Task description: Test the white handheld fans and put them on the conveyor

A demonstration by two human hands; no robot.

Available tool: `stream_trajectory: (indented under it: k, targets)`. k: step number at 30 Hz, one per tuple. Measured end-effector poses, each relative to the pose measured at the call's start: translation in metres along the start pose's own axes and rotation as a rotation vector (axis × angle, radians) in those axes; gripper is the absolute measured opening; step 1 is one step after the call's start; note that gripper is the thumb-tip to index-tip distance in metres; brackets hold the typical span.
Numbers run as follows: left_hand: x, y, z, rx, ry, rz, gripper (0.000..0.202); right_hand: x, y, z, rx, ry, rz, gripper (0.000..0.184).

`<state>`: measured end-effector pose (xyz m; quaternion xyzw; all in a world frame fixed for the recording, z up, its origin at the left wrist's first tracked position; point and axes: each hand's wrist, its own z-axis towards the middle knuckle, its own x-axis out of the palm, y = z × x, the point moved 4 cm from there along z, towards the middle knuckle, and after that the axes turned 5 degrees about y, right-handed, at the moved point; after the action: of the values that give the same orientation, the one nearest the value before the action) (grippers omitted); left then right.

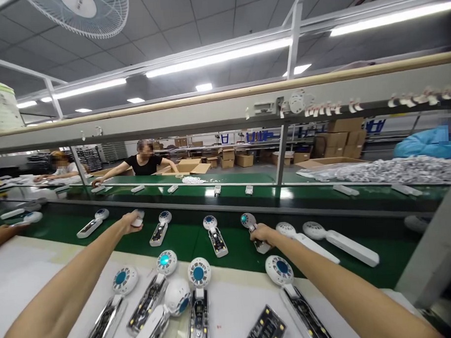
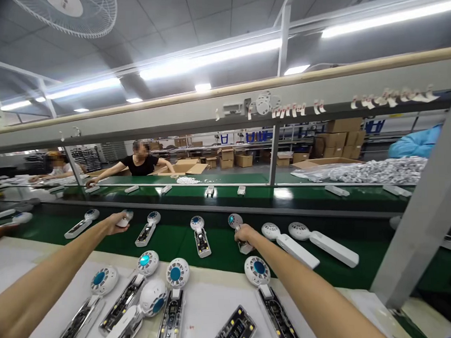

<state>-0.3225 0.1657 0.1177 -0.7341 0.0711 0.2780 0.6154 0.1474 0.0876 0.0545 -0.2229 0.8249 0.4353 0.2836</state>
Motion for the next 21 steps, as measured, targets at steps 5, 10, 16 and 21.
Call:
stream_trajectory:
  k: [5,10,16,21]
  targets:
    - [-0.004,-0.05,-0.061,0.126,0.15,-0.417,0.026,-0.008,0.008,-0.02,-0.119,0.16,0.471,0.028]
    - [0.021,-0.114,-0.161,0.434,0.223,-0.726,0.018,-0.041,0.033,-0.08,-0.384,0.212,0.775,0.017]
    - [0.079,-0.155,-0.277,0.661,0.491,-0.908,0.044,-0.075,0.025,-0.175,-0.742,0.145,0.858,0.053]
    - [0.122,-0.155,-0.325,0.727,0.666,-0.914,0.061,-0.081,-0.009,-0.211,-0.97,0.14,0.805,0.075]
